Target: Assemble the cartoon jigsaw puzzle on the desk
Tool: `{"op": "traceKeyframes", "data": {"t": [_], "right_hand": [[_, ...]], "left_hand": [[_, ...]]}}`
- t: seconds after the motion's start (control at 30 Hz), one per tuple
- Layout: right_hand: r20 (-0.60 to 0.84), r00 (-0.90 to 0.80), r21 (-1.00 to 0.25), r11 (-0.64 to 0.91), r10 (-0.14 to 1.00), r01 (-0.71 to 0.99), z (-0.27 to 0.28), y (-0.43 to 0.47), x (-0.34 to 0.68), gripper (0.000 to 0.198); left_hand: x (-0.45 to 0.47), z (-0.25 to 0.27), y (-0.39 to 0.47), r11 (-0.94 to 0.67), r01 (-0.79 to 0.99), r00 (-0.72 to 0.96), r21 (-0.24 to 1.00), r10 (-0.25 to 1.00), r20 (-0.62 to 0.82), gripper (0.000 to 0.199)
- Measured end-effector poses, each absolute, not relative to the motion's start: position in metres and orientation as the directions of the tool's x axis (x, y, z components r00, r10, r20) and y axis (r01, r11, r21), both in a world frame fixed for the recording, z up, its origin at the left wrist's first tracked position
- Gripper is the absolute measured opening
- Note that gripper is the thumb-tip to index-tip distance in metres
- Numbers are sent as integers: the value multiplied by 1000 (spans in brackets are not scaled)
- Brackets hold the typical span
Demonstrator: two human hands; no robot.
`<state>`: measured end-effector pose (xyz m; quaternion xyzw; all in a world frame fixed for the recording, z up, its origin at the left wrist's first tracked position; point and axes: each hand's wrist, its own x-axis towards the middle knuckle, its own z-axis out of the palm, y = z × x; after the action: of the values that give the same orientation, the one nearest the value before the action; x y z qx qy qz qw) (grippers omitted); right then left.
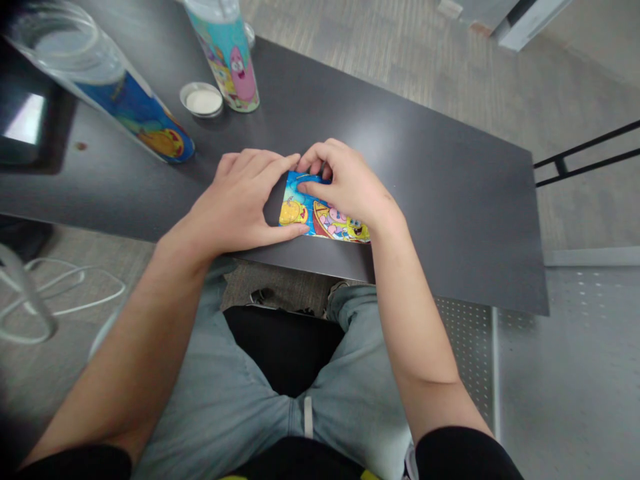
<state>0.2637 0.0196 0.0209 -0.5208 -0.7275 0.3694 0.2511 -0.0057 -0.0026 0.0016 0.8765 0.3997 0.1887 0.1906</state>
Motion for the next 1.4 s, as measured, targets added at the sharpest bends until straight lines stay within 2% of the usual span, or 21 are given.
{"op": "traceKeyframes", "data": {"t": [0.13, 0.23, 0.33, 0.43, 0.5, 0.57, 0.7, 0.87, 1.13, 1.4], "right_hand": [[122, -298, -781, 276, 947, 560, 11, 27, 277, 54], [267, -185, -771, 325, 946, 548, 8, 26, 306, 70], [313, -40, -764, 276, 949, 583, -4, 18, 347, 65], [335, 180, -755, 150, 925, 639, -25, 5, 376, 73], [343, 220, -750, 126, 913, 649, -37, -5, 381, 73], [358, 189, -719, 141, 914, 680, -42, -15, 375, 67], [286, -40, -591, 209, 957, 779, -35, -45, 349, 61], [161, -173, -519, 232, 972, 823, -24, -81, 329, 57], [42, -129, -441, 134, 991, 888, -15, -92, 364, 70], [8, 103, -369, -93, 995, 925, -3, -90, 486, 65]], "left_hand": [[-5, 4, -3, -597, 652, 607, 467, 781, 151, 104], [-6, 4, -1, -598, 649, 607, 470, 780, 153, 103], [-6, 3, 4, -604, 636, 615, 480, 773, 157, 98], [-5, 0, 11, -586, 636, 587, 503, 790, 178, 82], [-5, -2, 16, -568, 639, 554, 519, 808, 202, 70], [-5, -4, 19, -568, 631, 546, 528, 809, 219, 61], [-7, -2, 19, -606, 622, 571, 496, 784, 243, 58], [-4, 3, 12, -552, 693, 539, 465, 824, 176, 67], [-4, 9, 4, -422, 815, 426, 397, 901, 83, 97], [1, 20, 6, -399, 853, 415, 336, 909, 27, 106]]}}
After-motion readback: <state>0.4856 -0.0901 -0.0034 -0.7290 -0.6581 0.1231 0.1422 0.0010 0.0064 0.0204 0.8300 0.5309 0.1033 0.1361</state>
